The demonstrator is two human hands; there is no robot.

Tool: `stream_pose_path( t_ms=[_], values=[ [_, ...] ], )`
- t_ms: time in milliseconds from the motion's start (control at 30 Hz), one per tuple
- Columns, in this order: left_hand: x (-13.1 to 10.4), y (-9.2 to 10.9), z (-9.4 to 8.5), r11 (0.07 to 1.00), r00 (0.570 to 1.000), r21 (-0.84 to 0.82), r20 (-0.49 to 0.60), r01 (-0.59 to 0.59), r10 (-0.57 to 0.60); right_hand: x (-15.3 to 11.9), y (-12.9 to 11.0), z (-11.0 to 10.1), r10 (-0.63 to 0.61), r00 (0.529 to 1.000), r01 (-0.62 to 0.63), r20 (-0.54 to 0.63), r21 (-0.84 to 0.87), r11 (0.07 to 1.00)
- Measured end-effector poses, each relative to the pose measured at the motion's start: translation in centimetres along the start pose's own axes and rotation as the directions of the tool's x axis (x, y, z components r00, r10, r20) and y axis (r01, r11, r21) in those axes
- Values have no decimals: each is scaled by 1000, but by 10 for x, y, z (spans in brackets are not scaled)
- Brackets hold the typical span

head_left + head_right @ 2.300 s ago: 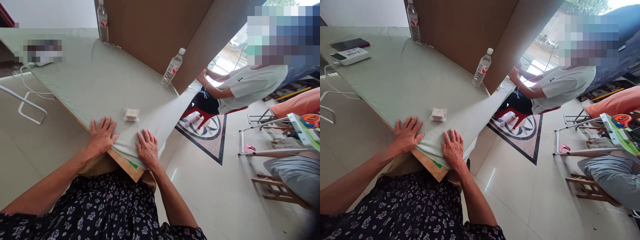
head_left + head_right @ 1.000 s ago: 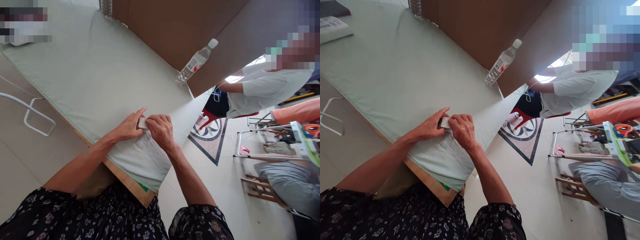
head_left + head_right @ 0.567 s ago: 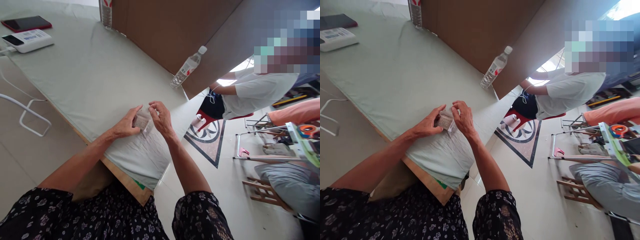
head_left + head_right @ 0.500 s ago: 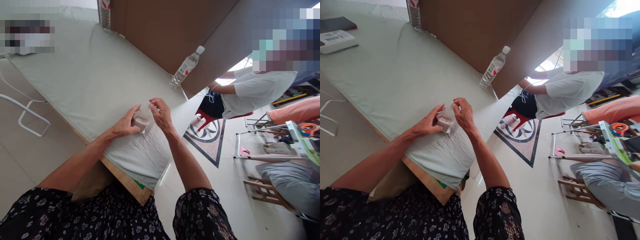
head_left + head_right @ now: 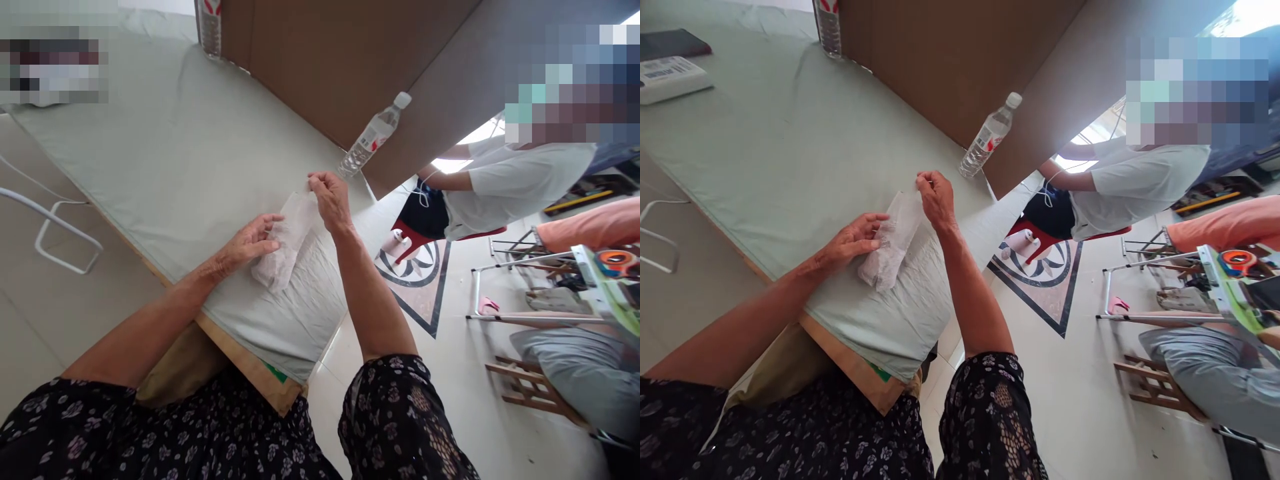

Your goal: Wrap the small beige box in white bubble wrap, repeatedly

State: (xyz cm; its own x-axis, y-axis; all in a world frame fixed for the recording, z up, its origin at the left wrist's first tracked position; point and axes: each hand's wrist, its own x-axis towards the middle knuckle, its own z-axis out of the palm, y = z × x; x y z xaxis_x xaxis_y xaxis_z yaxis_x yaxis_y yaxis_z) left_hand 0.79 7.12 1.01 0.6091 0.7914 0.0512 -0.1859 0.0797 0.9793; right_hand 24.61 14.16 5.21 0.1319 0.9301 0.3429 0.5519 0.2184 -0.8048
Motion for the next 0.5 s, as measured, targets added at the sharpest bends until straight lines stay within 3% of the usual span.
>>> stream_pose_path(
  t_ms=[100, 200, 333, 433, 500],
  values=[
    [1, -1, 2, 999, 999, -13, 0, 46, -46, -14, -1, -5, 22, 991, -27, -129, -37, 999],
    [1, -3, 3, 997, 997, -42, -34, 67, -68, -53, -15, -8, 45, 966, -67, -254, -79, 995],
    [2, -2, 3, 997, 995, -48, -74, 58, -61, -108, -38, 7, 94, 993, -108, -66, -251, 962],
    [2, 0, 2, 997, 992, -22, -103, 69, -71, -124, -37, 21, 157, 985, -174, -77, -312, 934],
    [1, 0, 0, 996, 985, 57, -159, 71, -61, -124, -28, 23, 211, 970, -232, -117, -200, 952]
  ],
)
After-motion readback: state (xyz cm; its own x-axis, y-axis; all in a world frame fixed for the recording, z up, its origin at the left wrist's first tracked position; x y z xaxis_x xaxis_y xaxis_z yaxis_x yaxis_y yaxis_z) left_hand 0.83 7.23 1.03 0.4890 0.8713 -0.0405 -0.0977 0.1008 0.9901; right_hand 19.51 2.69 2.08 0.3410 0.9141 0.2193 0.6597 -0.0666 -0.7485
